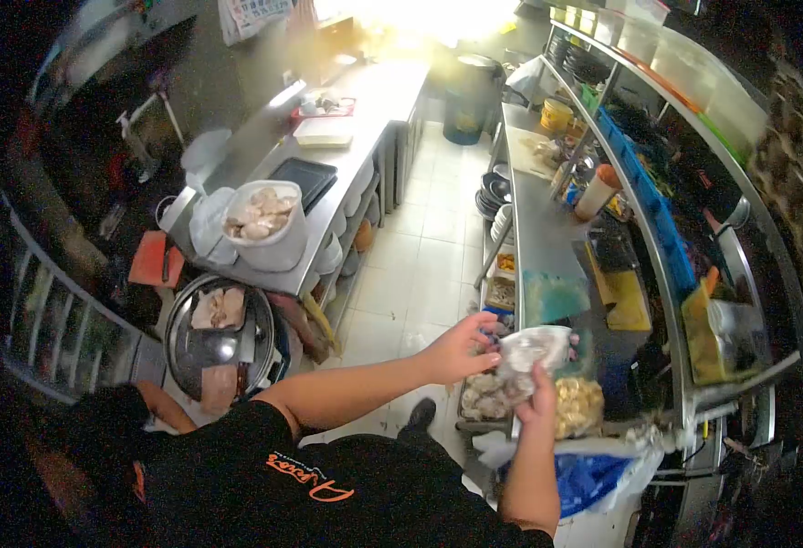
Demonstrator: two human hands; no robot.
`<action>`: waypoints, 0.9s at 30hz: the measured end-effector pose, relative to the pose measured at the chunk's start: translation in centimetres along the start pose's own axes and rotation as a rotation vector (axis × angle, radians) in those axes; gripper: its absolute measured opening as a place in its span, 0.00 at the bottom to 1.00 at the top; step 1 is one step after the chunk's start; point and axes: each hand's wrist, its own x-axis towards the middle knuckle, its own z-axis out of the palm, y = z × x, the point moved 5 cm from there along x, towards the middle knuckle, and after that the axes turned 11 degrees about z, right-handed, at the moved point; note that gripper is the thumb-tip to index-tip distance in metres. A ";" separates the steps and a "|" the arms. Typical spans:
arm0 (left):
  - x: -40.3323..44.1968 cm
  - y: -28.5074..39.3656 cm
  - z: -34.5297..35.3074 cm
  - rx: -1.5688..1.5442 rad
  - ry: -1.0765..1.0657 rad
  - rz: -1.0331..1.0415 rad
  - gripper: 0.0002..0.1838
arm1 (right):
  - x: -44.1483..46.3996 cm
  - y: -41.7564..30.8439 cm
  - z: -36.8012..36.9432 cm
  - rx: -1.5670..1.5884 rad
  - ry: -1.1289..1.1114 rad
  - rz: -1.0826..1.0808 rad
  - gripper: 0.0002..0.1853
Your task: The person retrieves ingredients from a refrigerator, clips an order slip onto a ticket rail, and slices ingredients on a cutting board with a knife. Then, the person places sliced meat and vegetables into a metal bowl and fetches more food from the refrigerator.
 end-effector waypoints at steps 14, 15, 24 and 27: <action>7.0 -20.1 -25.3 0.455 -0.252 -0.859 0.26 | 27.7 3.0 5.4 0.041 0.006 0.439 0.10; 8.3 -20.6 -26.4 0.441 -0.196 -0.878 0.26 | 29.8 2.6 7.1 0.056 0.033 0.514 0.09; 16.0 -40.9 -34.2 0.268 -0.122 -0.992 0.27 | 54.8 4.1 -2.7 -0.089 0.485 0.531 0.10; 16.7 -47.5 -35.5 0.308 -0.165 -1.013 0.26 | 61.0 2.5 -6.4 0.124 0.637 0.517 0.11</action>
